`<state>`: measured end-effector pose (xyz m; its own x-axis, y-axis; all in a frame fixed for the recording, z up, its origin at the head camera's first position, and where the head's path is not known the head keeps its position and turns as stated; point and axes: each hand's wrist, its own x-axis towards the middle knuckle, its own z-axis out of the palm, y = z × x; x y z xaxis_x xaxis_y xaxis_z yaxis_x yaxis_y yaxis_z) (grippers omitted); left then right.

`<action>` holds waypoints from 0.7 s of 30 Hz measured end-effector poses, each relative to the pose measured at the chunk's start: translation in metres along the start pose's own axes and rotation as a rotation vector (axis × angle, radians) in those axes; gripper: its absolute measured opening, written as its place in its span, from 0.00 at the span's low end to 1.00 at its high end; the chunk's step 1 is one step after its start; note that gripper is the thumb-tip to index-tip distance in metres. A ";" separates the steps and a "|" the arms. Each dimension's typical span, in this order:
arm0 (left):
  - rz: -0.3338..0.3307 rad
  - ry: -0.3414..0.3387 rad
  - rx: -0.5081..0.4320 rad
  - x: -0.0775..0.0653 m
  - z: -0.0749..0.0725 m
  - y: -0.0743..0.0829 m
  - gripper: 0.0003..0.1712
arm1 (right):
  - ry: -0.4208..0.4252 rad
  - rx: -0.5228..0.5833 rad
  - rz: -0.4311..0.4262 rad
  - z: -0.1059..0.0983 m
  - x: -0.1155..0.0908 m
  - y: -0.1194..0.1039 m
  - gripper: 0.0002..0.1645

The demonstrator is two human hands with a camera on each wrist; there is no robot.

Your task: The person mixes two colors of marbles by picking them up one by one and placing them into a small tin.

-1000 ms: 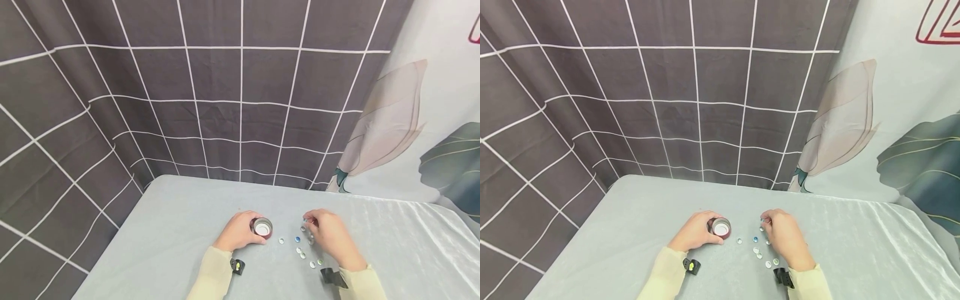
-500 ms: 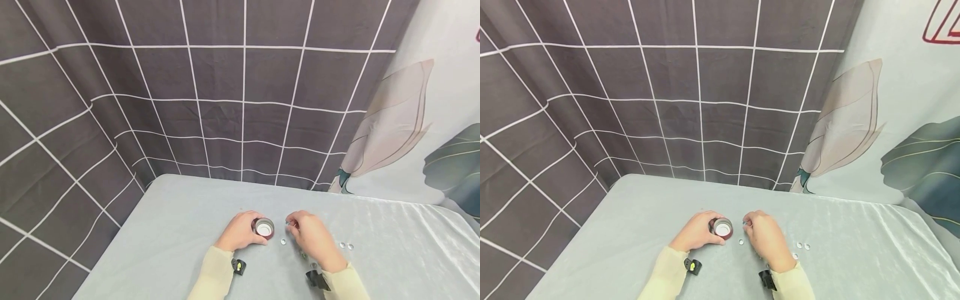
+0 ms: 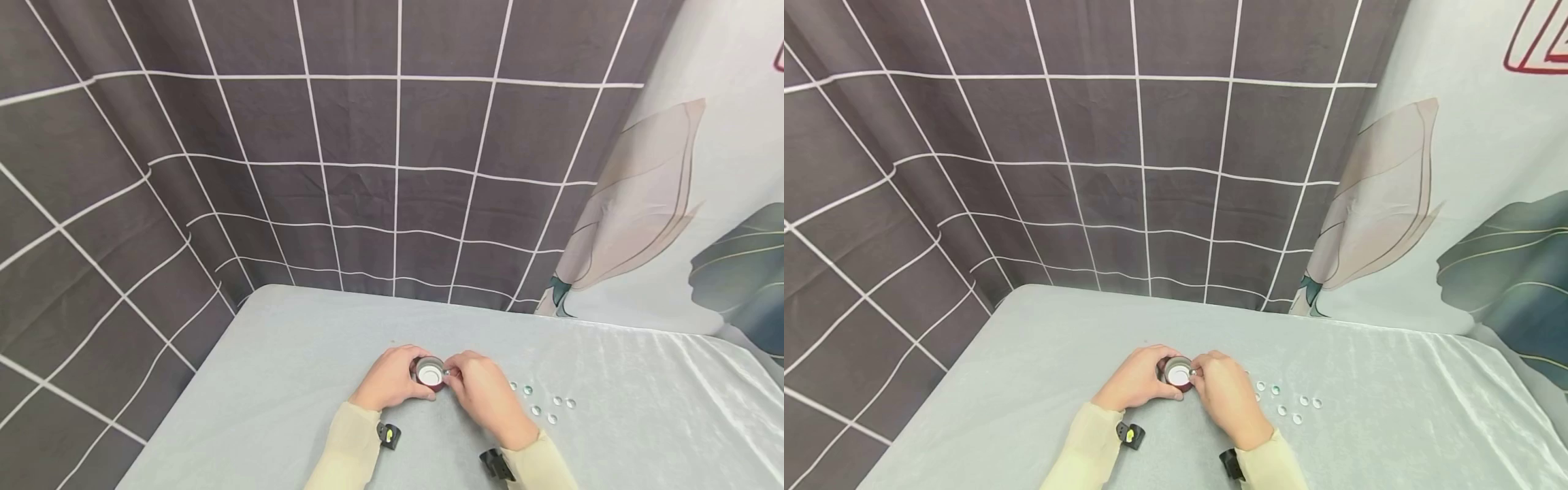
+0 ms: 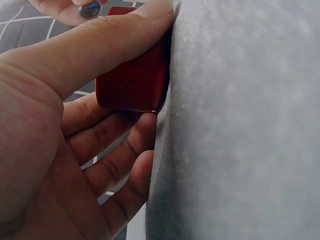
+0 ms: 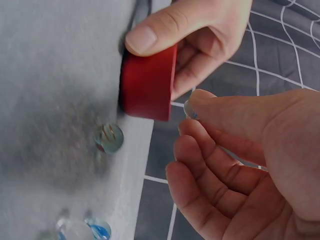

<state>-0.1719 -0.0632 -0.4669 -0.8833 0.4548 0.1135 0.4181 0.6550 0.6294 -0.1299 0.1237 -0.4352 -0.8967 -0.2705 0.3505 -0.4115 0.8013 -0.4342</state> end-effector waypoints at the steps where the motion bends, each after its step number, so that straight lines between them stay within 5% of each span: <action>1: -0.001 0.000 -0.001 0.000 0.000 0.000 0.33 | 0.002 0.000 -0.007 0.001 0.000 -0.001 0.06; 21: -0.013 -0.009 0.017 0.001 -0.001 0.000 0.33 | 0.002 -0.012 0.016 0.018 0.006 -0.003 0.04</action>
<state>-0.1729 -0.0633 -0.4659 -0.8869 0.4515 0.0983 0.4100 0.6709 0.6180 -0.1368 0.1098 -0.4472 -0.9028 -0.2568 0.3449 -0.3952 0.8116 -0.4302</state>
